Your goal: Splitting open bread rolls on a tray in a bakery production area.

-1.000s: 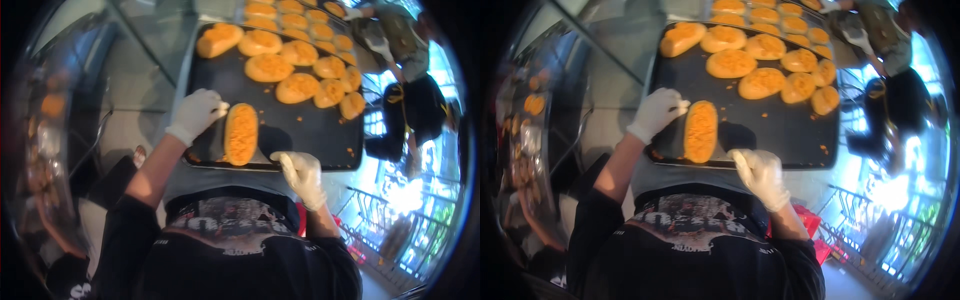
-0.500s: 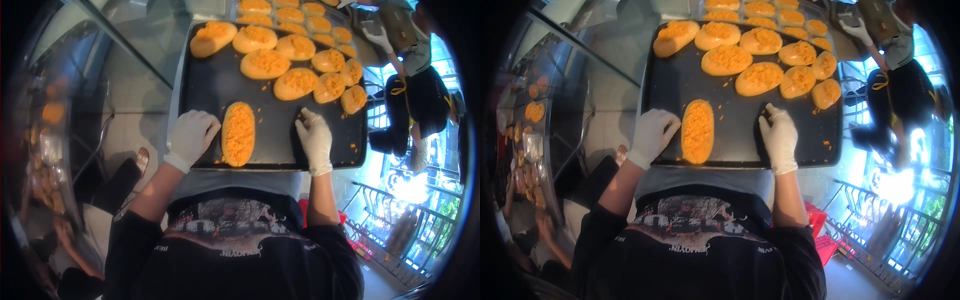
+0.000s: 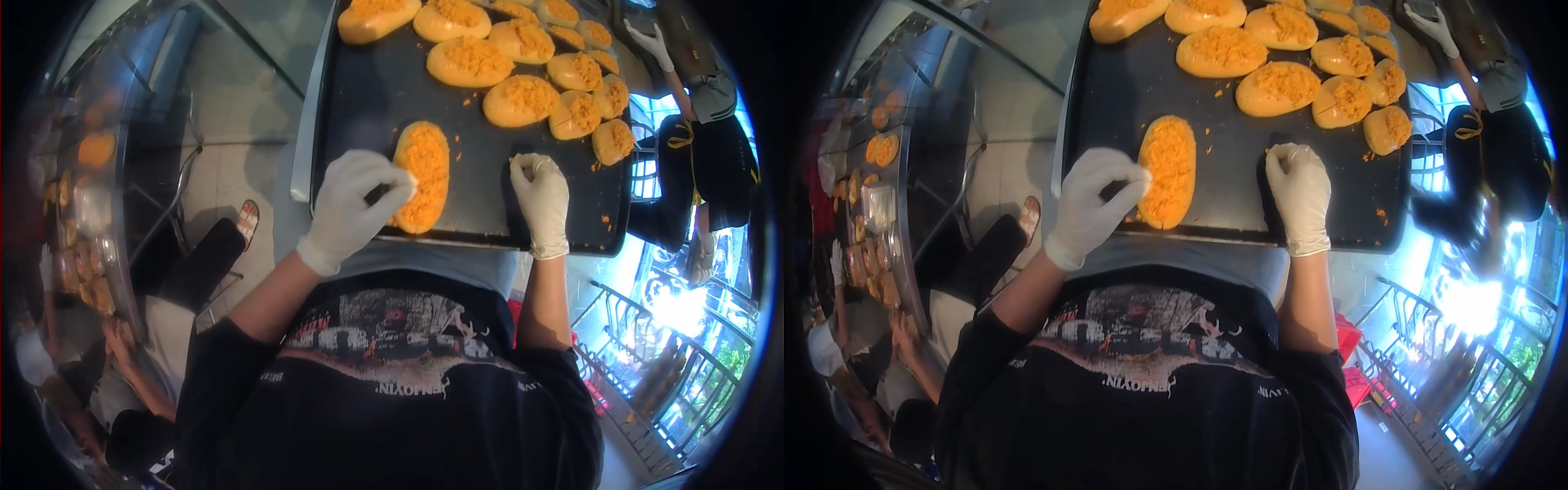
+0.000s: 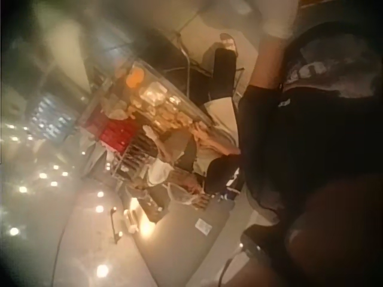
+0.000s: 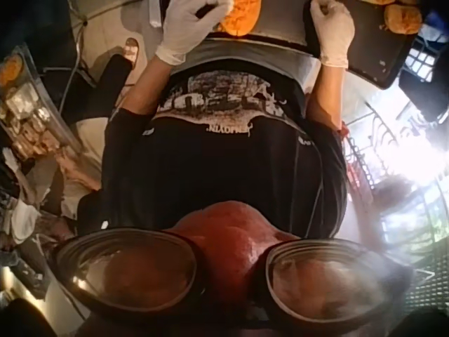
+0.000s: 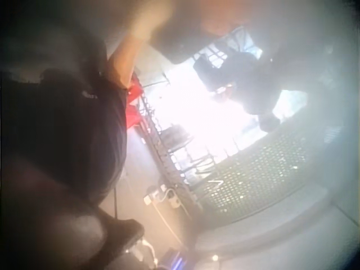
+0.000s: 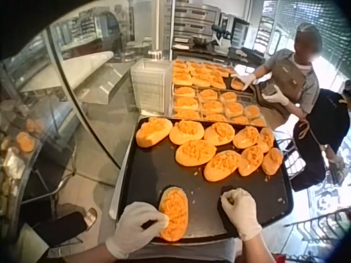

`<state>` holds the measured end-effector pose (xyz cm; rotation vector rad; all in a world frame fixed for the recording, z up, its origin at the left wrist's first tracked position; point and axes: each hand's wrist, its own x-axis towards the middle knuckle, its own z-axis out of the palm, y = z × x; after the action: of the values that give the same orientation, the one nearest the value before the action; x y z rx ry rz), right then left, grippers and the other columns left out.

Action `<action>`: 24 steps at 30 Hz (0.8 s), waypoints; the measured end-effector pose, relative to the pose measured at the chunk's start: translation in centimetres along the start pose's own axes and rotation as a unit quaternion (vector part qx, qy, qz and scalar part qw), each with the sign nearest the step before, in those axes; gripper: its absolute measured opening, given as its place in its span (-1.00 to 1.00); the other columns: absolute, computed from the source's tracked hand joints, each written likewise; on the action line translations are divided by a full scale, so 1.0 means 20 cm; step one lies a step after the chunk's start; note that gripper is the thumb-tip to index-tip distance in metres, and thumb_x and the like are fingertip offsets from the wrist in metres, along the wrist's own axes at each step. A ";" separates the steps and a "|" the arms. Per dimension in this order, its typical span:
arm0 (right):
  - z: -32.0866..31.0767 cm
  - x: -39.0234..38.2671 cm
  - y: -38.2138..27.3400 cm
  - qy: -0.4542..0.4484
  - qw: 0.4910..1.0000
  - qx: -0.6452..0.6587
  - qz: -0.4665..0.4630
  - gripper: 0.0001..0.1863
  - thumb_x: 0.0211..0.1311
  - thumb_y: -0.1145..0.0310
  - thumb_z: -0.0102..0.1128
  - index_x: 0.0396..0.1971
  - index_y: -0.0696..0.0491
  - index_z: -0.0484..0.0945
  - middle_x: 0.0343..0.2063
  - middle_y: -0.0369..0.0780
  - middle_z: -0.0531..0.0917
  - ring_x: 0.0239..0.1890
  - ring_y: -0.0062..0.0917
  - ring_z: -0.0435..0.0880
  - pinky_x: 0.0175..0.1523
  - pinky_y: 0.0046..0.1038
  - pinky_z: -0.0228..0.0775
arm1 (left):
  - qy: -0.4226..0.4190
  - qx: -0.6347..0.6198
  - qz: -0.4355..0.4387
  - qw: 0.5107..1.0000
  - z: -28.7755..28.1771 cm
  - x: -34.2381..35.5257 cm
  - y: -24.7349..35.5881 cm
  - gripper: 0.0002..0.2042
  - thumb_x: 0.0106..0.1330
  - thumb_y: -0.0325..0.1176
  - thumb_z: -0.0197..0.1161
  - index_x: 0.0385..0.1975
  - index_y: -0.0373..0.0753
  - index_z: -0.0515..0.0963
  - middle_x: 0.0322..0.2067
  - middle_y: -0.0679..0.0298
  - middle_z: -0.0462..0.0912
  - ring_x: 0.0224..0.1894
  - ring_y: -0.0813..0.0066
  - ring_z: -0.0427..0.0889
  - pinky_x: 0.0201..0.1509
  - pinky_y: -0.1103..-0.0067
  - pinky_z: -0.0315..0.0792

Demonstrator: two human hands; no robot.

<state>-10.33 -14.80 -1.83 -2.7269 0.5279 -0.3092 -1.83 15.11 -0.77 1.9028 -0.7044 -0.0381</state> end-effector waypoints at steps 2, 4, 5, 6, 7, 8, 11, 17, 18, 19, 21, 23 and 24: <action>-0.02 -0.03 -0.03 -0.004 1.000 0.019 -0.014 -0.82 0.31 0.32 0.44 -0.25 0.12 0.78 -0.44 -0.15 0.72 -0.37 -0.27 0.74 -0.16 -0.32 0.57 | -0.027 0.069 0.056 0.996 0.02 0.01 -0.01 -0.95 0.30 -0.38 0.47 -0.33 -0.17 0.77 -0.27 0.36 0.74 -0.12 0.26 0.63 0.03 0.39 0.48; -0.05 -0.06 -0.06 -0.032 0.997 0.064 -0.028 -0.81 0.29 0.36 0.46 -0.19 0.13 0.77 -0.41 -0.16 0.73 -0.38 -0.32 0.74 -0.17 -0.34 0.56 | -0.027 0.064 0.058 0.996 0.01 0.01 -0.01 -0.95 0.29 -0.41 0.48 -0.29 -0.18 0.78 -0.24 0.35 0.73 -0.08 0.29 0.61 0.08 0.41 0.47; -0.06 -0.07 -0.07 -0.039 0.995 0.087 -0.033 -0.80 0.28 0.38 0.47 -0.16 0.14 0.77 -0.39 -0.17 0.73 -0.39 -0.34 0.73 -0.17 -0.35 0.56 | -0.035 0.049 0.045 0.997 0.00 0.01 -0.01 -0.92 0.29 -0.43 0.48 -0.26 -0.18 0.79 -0.21 0.35 0.73 -0.03 0.31 0.60 0.13 0.43 0.46; -0.07 -0.06 -0.07 -0.031 0.995 0.090 -0.039 -0.80 0.28 0.38 0.47 -0.16 0.14 0.77 -0.39 -0.17 0.73 -0.39 -0.34 0.73 -0.17 -0.35 0.56 | -0.043 0.031 0.029 0.998 0.00 0.02 -0.03 -0.89 0.28 -0.46 0.49 -0.23 -0.18 0.80 -0.18 0.34 0.72 0.01 0.34 0.59 0.18 0.46 0.45; -0.08 -0.06 -0.07 -0.036 0.995 0.092 -0.023 -0.81 0.27 0.38 0.46 -0.17 0.12 0.77 -0.39 -0.17 0.72 -0.36 -0.32 0.73 -0.16 -0.33 0.56 | -0.040 0.034 0.045 0.998 -0.01 0.03 -0.04 -0.89 0.28 -0.46 0.49 -0.23 -0.18 0.80 -0.18 0.34 0.72 0.01 0.34 0.59 0.18 0.46 0.45; -0.09 -0.08 -0.07 -0.048 0.994 0.093 -0.002 -0.81 0.26 0.37 0.46 -0.18 0.10 0.77 -0.40 -0.17 0.71 -0.34 -0.29 0.74 -0.14 -0.31 0.57 | -0.040 0.023 0.023 0.999 -0.01 0.02 -0.04 -0.88 0.27 -0.46 0.49 -0.22 -0.18 0.80 -0.17 0.34 0.72 0.01 0.34 0.59 0.18 0.45 0.44; -0.08 -0.10 -0.06 -0.055 0.993 0.101 0.028 -0.82 0.25 0.36 0.45 -0.18 0.07 0.77 -0.40 -0.18 0.70 -0.31 -0.27 0.74 -0.12 -0.29 0.57 | -0.043 -0.001 -0.024 0.999 -0.01 0.01 -0.04 -0.86 0.26 -0.47 0.49 -0.20 -0.16 0.80 -0.16 0.33 0.71 0.02 0.34 0.58 0.18 0.43 0.44; -0.02 -0.07 -0.02 0.025 0.994 0.105 -0.002 -0.78 0.29 0.38 0.46 -0.12 0.13 0.77 -0.37 -0.14 0.75 -0.35 -0.36 0.76 -0.14 -0.36 0.59 | -0.036 0.049 0.043 0.997 0.01 0.01 -0.01 -0.82 0.20 -0.49 0.50 -0.20 -0.15 0.78 -0.15 0.33 0.68 0.01 0.33 0.59 0.16 0.43 0.46; -0.05 -0.05 0.01 0.040 0.995 0.092 -0.025 -0.78 0.29 0.38 0.46 -0.12 0.13 0.77 -0.37 -0.14 0.75 -0.35 -0.36 0.76 -0.14 -0.36 0.59 | -0.041 0.063 0.054 0.996 0.03 0.03 0.00 -0.81 0.19 -0.49 0.50 -0.20 -0.15 0.77 -0.15 0.33 0.67 0.01 0.33 0.59 0.15 0.43 0.46; -0.04 -0.06 0.00 0.027 0.996 0.078 -0.014 -0.78 0.30 0.34 0.45 -0.13 0.12 0.78 -0.39 -0.13 0.75 -0.35 -0.32 0.76 -0.14 -0.34 0.58 | -0.047 0.046 0.062 0.996 0.04 0.02 0.01 -0.81 0.19 -0.49 0.50 -0.20 -0.15 0.77 -0.15 0.33 0.67 0.01 0.33 0.59 0.15 0.43 0.46; -0.03 -0.07 -0.03 0.009 0.997 0.070 -0.001 -0.77 0.32 0.31 0.44 -0.13 0.12 0.79 -0.41 -0.13 0.74 -0.35 -0.28 0.76 -0.14 -0.32 0.58 | -0.019 0.067 0.068 0.995 0.02 0.01 0.01 -0.84 0.15 -0.41 0.52 -0.27 -0.10 0.79 -0.20 0.37 0.68 -0.05 0.31 0.60 0.13 0.38 0.44; -0.03 -0.06 -0.06 0.001 0.998 0.060 -0.002 -0.80 0.30 0.27 0.44 -0.19 0.07 0.79 -0.41 -0.17 0.73 -0.31 -0.25 0.75 -0.14 -0.26 0.58 | -0.004 0.080 0.067 0.995 0.02 0.03 0.00 -0.86 0.14 -0.37 0.54 -0.30 -0.07 0.79 -0.23 0.38 0.68 -0.08 0.30 0.61 0.11 0.36 0.42; -0.02 -0.06 -0.06 0.010 0.998 0.061 -0.023 -0.81 0.30 0.24 0.43 -0.23 0.04 0.78 -0.42 -0.19 0.73 -0.29 -0.23 0.74 -0.13 -0.23 0.58 | -0.011 0.090 0.079 0.993 0.02 0.04 -0.01 -0.86 0.13 -0.37 0.54 -0.30 -0.06 0.79 -0.23 0.39 0.68 -0.08 0.29 0.61 0.11 0.37 0.42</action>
<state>-11.12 -13.33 -1.17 -2.6236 0.4374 -0.3693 -1.25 14.38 -0.91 2.0131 -0.8977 0.1075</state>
